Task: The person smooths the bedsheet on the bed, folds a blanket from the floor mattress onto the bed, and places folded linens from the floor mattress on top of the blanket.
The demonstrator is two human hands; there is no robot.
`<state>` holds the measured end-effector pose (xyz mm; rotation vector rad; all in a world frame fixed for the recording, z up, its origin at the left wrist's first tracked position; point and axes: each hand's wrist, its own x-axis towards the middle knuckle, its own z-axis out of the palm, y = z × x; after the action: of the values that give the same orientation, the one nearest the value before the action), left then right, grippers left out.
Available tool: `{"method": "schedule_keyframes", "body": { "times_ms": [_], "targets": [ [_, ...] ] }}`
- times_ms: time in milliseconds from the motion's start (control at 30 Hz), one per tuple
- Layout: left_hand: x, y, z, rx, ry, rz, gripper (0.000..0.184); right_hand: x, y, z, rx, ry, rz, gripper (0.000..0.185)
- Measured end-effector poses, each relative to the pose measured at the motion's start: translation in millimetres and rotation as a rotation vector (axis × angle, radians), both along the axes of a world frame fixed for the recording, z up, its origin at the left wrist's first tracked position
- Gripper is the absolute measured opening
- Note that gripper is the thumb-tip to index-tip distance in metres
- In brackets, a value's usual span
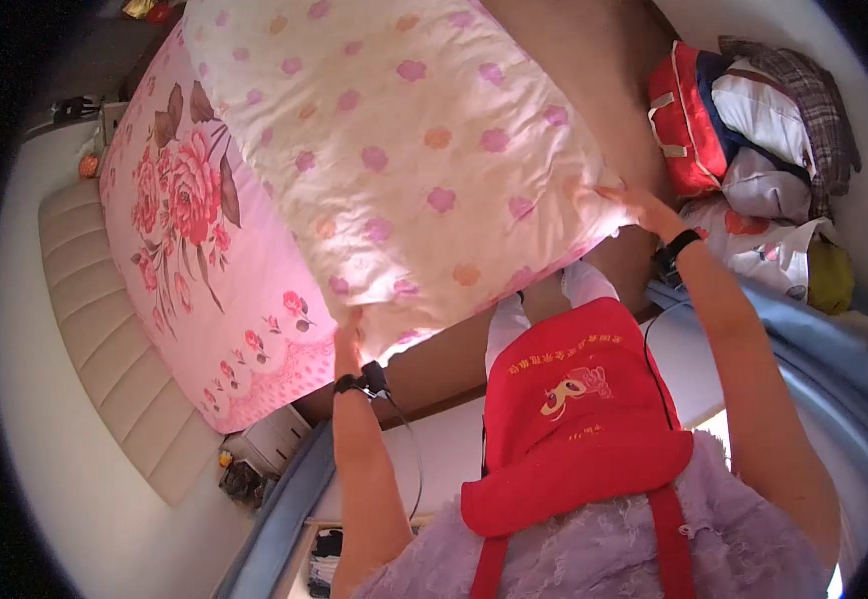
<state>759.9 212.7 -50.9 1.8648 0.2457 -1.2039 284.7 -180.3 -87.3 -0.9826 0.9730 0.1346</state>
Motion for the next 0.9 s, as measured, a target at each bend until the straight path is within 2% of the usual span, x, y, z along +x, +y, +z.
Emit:
{"method": "schedule_keyframes", "body": {
  "times_ms": [67, 133, 167, 233, 267, 300, 367, 400, 433, 500, 533, 567, 667, 700, 800, 833, 900],
  "targets": [
    [16.8, -14.5, 53.9, -0.088, -0.070, -0.007, 0.066, 5.1, -4.7, 2.5, 0.161, -0.265, -0.079, 0.046],
    [27.0, -24.4, 117.4, -0.136, -0.101, -0.005, 0.062, 21.4, -13.4, 24.1, 0.154, -0.309, -0.300, 0.041],
    [27.6, -22.9, 146.4, -0.131, -0.098, 0.010, 0.060, 18.2, -10.3, 32.4, 0.187, -0.328, -0.334, 0.041],
    [24.6, -4.4, 171.0, -0.046, -0.081, 0.076, 0.057, 18.8, -17.9, 48.9, 0.229, -0.392, -0.384, 0.041],
    [23.5, 7.6, 166.3, 0.016, -0.077, 0.089, 0.055, 20.2, -15.0, 46.6, 0.223, -0.286, -0.422, 0.041],
    [31.3, 39.7, 120.6, 0.061, -0.232, 0.029, 0.055, 26.5, -3.4, 48.5, 0.141, -0.288, -0.433, 0.044],
    [33.2, 73.9, 53.1, 0.083, -0.307, -0.066, 0.058, 28.1, 18.5, 34.3, 0.014, -0.194, -0.426, 0.044],
    [30.6, 82.3, 25.6, 0.054, -0.224, -0.099, 0.061, 25.7, 25.9, 15.2, -0.038, -0.101, -0.405, 0.041],
    [47.0, 111.5, -34.6, 0.191, -0.062, -0.106, 0.065, 24.3, 33.1, -5.5, -0.088, -0.009, -0.375, 0.038],
    [48.5, 116.8, -74.0, 0.306, 0.053, -0.083, 0.071, 13.4, 46.3, -58.3, -0.253, 0.196, -0.408, 0.042],
    [22.6, 92.8, -65.1, 0.280, 0.012, -0.054, 0.071, 9.9, 43.8, -71.0, -0.348, 0.297, -0.423, 0.044],
    [8.1, 74.2, -54.2, 0.410, -0.063, -0.087, 0.075, 13.2, 45.2, -67.0, -0.438, 0.417, -0.389, 0.050],
    [-1.6, 81.5, -82.1, 0.133, -0.084, -0.145, 0.082, 16.1, 39.6, -59.9, -0.369, 0.494, -0.307, 0.055],
    [-5.9, 87.2, -81.5, 0.153, -0.055, -0.153, 0.084, 19.1, 39.8, -56.9, -0.360, 0.491, -0.286, 0.055],
    [-1.6, 113.5, -99.4, 0.023, 0.185, -0.185, 0.079, 20.6, 31.4, -55.6, -0.405, 0.515, -0.201, 0.055],
    [-5.8, 120.1, -101.4, 0.090, 0.158, -0.111, 0.065, 18.7, 28.7, -61.8, -0.454, 0.551, -0.146, 0.056],
    [-10.9, 122.3, -94.0, 0.167, 0.173, -0.117, 0.062, 11.5, 28.1, -74.0, -0.474, 0.577, -0.056, 0.056]
  ]
}}
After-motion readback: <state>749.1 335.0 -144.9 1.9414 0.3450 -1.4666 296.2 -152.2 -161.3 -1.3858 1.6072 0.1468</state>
